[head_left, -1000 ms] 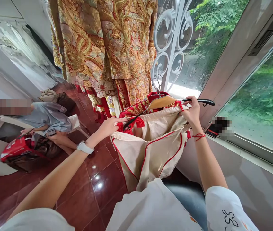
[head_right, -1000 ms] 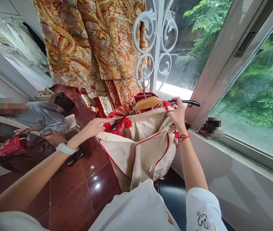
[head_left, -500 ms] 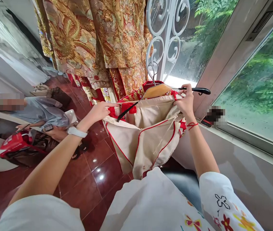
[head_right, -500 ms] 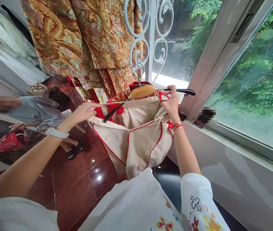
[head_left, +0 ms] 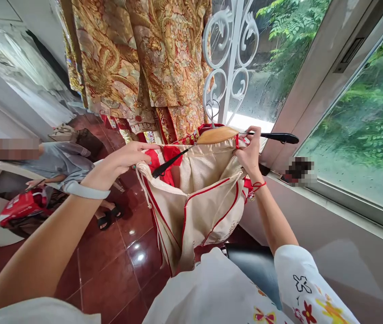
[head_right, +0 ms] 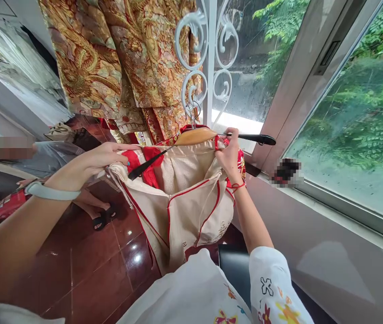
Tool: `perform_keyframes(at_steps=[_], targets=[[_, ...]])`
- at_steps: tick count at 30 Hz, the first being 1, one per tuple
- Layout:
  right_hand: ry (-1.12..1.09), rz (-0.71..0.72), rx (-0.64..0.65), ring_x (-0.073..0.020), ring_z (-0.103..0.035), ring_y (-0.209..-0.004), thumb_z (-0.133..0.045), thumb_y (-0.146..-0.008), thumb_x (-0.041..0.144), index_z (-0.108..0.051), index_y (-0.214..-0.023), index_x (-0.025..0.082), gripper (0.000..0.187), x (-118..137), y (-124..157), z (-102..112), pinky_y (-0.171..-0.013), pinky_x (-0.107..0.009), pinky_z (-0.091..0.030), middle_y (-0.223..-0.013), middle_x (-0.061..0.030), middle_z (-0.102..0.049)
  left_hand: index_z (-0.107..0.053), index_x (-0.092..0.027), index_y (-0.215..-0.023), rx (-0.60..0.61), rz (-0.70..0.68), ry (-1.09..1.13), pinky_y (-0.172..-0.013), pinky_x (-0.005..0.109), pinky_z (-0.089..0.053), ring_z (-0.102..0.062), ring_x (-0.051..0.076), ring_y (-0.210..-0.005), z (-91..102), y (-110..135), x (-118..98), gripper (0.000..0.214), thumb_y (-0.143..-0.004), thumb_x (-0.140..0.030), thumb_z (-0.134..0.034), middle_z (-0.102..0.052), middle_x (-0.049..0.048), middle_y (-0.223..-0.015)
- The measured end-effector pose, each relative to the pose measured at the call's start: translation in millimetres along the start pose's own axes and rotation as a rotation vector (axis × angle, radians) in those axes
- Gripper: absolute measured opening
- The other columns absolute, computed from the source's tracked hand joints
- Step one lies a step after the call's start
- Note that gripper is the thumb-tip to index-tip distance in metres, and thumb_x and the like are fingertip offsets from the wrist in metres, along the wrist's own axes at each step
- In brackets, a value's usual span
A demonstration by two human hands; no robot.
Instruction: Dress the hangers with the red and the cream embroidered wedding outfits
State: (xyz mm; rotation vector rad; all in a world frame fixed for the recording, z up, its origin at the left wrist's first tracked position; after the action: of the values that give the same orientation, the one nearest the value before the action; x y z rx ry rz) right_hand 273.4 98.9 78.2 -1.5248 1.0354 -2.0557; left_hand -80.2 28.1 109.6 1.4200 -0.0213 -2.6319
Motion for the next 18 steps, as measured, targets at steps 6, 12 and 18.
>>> perform_keyframes(at_steps=[6, 12, 18], targets=[[-0.013, 0.009, 0.134, -0.0252, -0.062, -0.099, -0.051, -0.058, 0.013, -0.047, -0.119, 0.025, 0.062, 8.9, 1.1, -24.8, -0.093, -0.046, -0.050, -0.108, -0.0060, -0.063, -0.075, -0.013, -0.113, 0.018, 0.002, 0.070, -0.048, 0.020, -0.037, -0.053, 0.011, -0.048, -17.4, 1.5, -7.1, 0.064, -0.050, -0.008, -0.065, -0.065, -0.0021, -0.062], [-0.159, -0.073, 0.253, -0.0301, -0.061, -0.107, -0.062, -0.056, 0.019, -0.042, -0.131, 0.019, 0.077, -4.8, 7.1, -42.2, -0.092, -0.049, -0.053, -0.126, -0.0144, -0.056, -0.077, -0.012, -0.105, 0.034, -0.005, 0.087, -0.047, 0.020, -0.035, -0.052, 0.011, -0.050, -42.7, -4.1, 2.7, 0.060, -0.047, -0.009, -0.062, -0.063, -0.0037, -0.060], [-0.207, -0.230, 0.307, -0.0280, -0.061, -0.099, -0.074, -0.069, 0.048, -0.046, -0.119, 0.020, 0.064, -10.9, -3.1, -49.4, -0.085, -0.044, -0.055, -0.107, -0.0101, -0.059, -0.074, -0.010, -0.109, 0.032, 0.029, 0.143, -0.046, 0.020, -0.032, -0.047, 0.010, -0.046, -47.4, -8.6, 11.8, 0.063, -0.047, -0.012, -0.060, -0.055, -0.0064, -0.051]])
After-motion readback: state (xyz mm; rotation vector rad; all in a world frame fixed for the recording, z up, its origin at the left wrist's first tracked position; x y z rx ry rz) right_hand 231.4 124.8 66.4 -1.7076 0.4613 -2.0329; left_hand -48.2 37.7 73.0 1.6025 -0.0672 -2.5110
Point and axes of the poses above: each hand's wrist, its own y-axis away from the middle knuckle, its own z-axis out of the back of the hand, x = y × z, the point moved 8 cm from there along -y, towards the middle knuckle
